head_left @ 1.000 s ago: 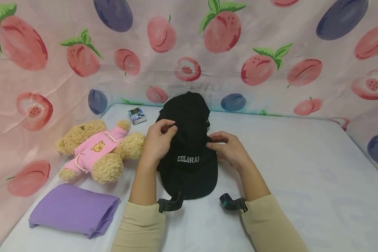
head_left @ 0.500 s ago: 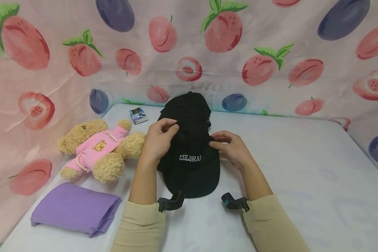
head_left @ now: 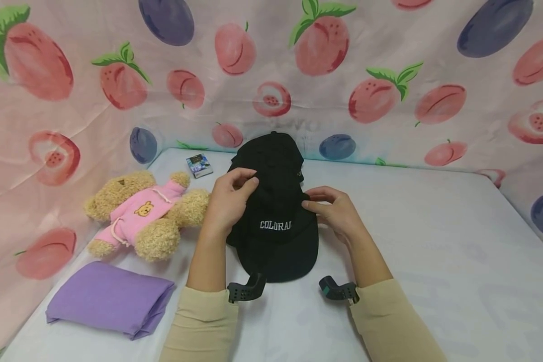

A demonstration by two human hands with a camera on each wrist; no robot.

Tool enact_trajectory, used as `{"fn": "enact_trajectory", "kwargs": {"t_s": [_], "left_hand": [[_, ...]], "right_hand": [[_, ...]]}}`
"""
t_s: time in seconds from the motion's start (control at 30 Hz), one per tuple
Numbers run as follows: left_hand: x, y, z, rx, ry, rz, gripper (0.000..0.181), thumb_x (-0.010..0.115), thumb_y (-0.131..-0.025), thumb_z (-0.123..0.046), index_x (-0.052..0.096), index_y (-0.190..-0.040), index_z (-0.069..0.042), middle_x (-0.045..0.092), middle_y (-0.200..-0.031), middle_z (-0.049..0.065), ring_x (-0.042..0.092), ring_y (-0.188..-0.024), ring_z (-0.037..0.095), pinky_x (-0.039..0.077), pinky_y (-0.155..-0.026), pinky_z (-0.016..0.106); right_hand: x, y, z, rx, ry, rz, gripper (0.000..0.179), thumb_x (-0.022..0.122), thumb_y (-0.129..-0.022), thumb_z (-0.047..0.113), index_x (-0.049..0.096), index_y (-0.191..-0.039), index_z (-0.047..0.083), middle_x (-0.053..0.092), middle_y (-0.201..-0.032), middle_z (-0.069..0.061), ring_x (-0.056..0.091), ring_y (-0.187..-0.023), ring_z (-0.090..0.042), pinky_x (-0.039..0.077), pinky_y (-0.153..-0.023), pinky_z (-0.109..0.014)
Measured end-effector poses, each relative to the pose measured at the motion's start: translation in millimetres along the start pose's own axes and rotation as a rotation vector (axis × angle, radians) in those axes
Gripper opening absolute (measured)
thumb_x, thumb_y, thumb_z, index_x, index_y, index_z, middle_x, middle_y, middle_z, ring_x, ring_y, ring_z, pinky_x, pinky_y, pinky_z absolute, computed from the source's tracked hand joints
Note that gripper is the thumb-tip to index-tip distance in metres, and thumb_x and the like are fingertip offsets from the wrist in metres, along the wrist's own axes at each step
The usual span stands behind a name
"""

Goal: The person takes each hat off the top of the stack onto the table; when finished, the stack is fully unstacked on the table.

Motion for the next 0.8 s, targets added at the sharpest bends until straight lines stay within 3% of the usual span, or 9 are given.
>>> {"fn": "enact_trajectory", "kwargs": {"t_s": [0.33,0.6,0.8], "left_hand": [[4.1,-1.2,-10.7,0.055,-0.011,0.003,0.025,0.062,-0.104,-0.016,0.071,-0.125,-0.006,0.061,-0.107,0.011,0.054,-0.1,0.023,0.046,-0.085,0.034],[16.2,-3.2,-27.6,0.133,-0.081,0.059,0.024,0.062,-0.103,-0.017,0.071,-0.123,-0.007,0.064,-0.103,0.012,0.057,-0.097,0.025,0.048,-0.084,0.037],[19.6,-2.3,-34.0,0.153,-0.109,0.07,0.024,0.062,-0.103,-0.017,0.072,-0.123,-0.008,0.064,-0.101,0.011,0.058,-0.095,0.025,0.049,-0.082,0.038]], "right_hand": [[-7,-0.3,4,-0.009,0.025,-0.01,0.037,0.076,-0.094,0.015,0.067,-0.128,0.005,0.06,-0.134,-0.015,0.065,-0.113,-0.025,0.059,-0.092,-0.033],[-15,1.5,-1,-0.003,-0.032,-0.006,0.039,0.074,-0.095,0.013,0.065,-0.13,0.002,0.061,-0.127,-0.01,0.065,-0.104,-0.018,0.059,-0.086,-0.025],[-17,4.3,-1,0.009,-0.047,0.004,0.038,0.074,-0.095,0.014,0.064,-0.13,0.002,0.061,-0.124,-0.008,0.066,-0.104,-0.017,0.059,-0.086,-0.026]]}}
Point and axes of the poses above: each hand's wrist, its own y-axis away from the middle knuckle, its own x-axis out of the palm, z = x × y, the point moved 10 cm from there along -y, towards the middle knuckle
